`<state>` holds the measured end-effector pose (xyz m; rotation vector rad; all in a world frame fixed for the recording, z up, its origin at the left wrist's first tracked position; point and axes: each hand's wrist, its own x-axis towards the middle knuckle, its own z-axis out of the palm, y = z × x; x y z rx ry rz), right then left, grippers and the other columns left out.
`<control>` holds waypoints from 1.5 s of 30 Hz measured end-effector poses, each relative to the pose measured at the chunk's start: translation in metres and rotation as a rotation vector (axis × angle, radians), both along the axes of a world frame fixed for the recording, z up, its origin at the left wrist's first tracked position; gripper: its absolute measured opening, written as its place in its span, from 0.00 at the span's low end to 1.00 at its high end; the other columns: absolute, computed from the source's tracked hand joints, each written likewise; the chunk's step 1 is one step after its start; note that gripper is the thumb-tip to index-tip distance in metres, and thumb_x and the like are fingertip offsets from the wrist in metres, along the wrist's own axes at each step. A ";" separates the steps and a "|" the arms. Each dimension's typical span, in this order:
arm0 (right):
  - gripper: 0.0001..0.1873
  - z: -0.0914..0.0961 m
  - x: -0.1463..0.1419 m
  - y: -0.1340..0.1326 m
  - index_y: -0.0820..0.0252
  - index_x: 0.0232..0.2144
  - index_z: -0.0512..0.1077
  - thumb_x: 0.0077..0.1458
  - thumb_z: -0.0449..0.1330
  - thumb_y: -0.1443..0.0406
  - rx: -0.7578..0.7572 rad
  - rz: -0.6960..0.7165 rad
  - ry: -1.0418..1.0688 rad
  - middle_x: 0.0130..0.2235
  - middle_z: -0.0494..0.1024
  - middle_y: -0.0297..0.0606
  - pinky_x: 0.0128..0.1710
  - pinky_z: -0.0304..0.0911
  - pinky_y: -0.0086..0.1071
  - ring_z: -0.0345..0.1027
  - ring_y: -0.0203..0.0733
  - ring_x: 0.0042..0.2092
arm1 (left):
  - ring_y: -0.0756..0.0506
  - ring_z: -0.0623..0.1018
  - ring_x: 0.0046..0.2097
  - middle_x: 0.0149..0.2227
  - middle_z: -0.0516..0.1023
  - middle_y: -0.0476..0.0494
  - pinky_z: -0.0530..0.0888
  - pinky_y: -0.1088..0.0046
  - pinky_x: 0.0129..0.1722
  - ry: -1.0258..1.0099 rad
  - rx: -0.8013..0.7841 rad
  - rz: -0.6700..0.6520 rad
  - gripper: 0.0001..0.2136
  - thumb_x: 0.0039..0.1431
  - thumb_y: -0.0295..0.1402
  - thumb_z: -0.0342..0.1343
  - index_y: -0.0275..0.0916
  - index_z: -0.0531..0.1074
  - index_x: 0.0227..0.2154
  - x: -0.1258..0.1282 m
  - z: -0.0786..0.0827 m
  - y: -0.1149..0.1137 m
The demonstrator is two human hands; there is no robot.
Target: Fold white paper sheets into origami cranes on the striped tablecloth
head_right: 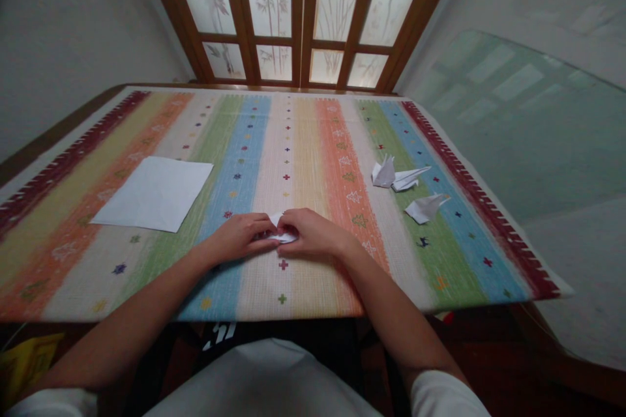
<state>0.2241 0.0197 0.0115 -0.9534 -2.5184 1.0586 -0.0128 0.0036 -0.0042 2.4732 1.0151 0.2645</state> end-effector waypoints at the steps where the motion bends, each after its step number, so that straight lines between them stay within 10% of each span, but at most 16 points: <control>1: 0.10 0.000 0.000 0.000 0.61 0.35 0.78 0.53 0.73 0.64 0.008 0.010 -0.008 0.34 0.75 0.35 0.34 0.56 0.31 0.65 0.38 0.34 | 0.42 0.81 0.43 0.41 0.82 0.41 0.72 0.68 0.42 -0.007 -0.003 -0.005 0.12 0.72 0.41 0.58 0.38 0.80 0.42 -0.001 0.000 0.001; 8: 0.09 -0.004 -0.005 0.002 0.61 0.32 0.81 0.66 0.64 0.65 0.042 -0.006 -0.052 0.34 0.78 0.38 0.36 0.57 0.32 0.67 0.38 0.34 | 0.45 0.80 0.39 0.39 0.82 0.41 0.72 0.69 0.40 -0.070 -0.026 -0.024 0.11 0.70 0.36 0.55 0.38 0.82 0.42 -0.009 0.002 0.006; 45: 0.05 -0.013 -0.001 0.023 0.59 0.33 0.82 0.63 0.66 0.68 0.142 -0.163 -0.087 0.35 0.81 0.39 0.37 0.59 0.32 0.70 0.39 0.35 | 0.43 0.82 0.38 0.39 0.85 0.43 0.72 0.69 0.39 0.014 0.017 0.057 0.10 0.64 0.31 0.58 0.43 0.86 0.40 -0.025 0.009 0.022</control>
